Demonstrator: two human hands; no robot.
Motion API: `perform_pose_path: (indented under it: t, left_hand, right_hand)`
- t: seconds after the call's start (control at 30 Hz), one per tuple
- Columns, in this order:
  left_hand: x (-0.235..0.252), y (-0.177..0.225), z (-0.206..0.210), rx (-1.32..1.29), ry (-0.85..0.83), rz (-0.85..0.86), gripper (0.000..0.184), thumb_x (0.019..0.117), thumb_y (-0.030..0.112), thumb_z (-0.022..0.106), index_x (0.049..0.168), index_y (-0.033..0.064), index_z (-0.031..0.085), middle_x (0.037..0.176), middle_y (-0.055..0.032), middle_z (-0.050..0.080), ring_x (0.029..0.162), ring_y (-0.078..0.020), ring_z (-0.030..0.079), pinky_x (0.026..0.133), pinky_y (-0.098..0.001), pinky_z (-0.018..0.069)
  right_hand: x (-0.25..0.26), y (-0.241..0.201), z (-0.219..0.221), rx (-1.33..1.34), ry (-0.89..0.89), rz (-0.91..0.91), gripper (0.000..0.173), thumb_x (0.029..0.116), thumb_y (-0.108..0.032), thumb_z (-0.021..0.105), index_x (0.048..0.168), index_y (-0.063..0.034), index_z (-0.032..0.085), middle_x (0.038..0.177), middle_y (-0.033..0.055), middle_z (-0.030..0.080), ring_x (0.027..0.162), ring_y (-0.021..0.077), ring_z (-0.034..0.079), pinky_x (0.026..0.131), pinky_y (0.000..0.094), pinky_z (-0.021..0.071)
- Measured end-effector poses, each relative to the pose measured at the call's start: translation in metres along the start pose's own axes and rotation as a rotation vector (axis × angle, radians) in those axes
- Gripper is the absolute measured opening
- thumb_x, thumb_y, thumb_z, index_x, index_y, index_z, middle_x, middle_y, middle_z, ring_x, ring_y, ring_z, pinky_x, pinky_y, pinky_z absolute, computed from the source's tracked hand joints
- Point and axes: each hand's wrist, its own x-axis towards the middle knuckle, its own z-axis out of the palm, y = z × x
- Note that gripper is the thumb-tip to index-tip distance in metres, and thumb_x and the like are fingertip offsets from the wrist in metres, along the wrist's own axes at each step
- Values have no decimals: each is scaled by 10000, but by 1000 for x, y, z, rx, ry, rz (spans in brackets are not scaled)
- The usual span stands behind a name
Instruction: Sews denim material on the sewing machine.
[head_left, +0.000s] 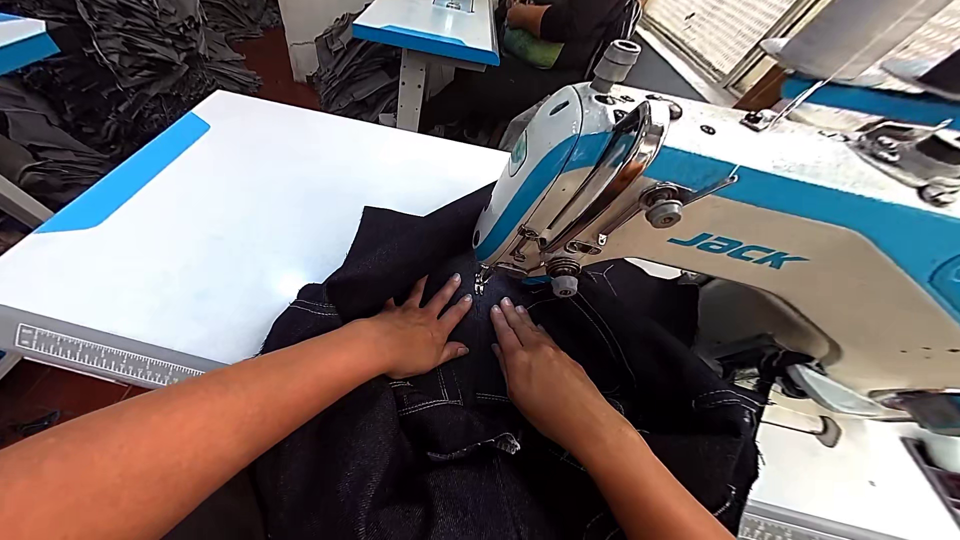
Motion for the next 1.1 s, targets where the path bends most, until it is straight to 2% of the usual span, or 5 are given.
perform_pose_path:
  t: [0.43,0.73,0.8,0.9,1.1]
  left_hand:
    - [33,-16,-30,-19,-10,-7,731,1090,525,351,1677,186,76,1746,-80,-71,1572,-474,-88,1127,-772,187]
    - [50,-25,-41,-36,24,-16,721,1092,508,370,1672,164,116,1746,-103,-51,1569,-488,-73,1115,-782,191]
    - [33,-13,-44,16,15,24,673,1098,433,437,1627,54,266,1728,-189,71,1568,-500,34,1137,-762,219]
    - [-23,18,-27,149,96,296,332,1043,291,582,1113,-6,713,1329,-220,595,1233,-402,583,956,-556,526]
    - [-63,38,28,280,161,265,231,1041,82,481,1225,22,607,1186,-186,612,1136,-401,605,837,-510,532]
  right_hand:
    - [45,27,-4,36,-44,-23,459,1098,-110,428,1515,80,413,1535,265,469,1382,409,519,1128,529,421]
    - [72,42,-10,25,-163,52,397,1125,-221,386,1296,63,602,1016,283,696,992,463,691,863,598,526]
    - [61,38,-14,12,-97,22,380,1113,-225,432,1302,45,621,1046,264,704,996,445,697,857,597,541]
    - [16,15,-30,5,136,-200,202,1004,-95,592,1119,2,727,1110,178,733,995,345,737,798,522,611]
    - [-56,-17,4,-196,355,-188,331,865,45,575,1165,13,710,1052,138,767,864,255,773,611,329,601]
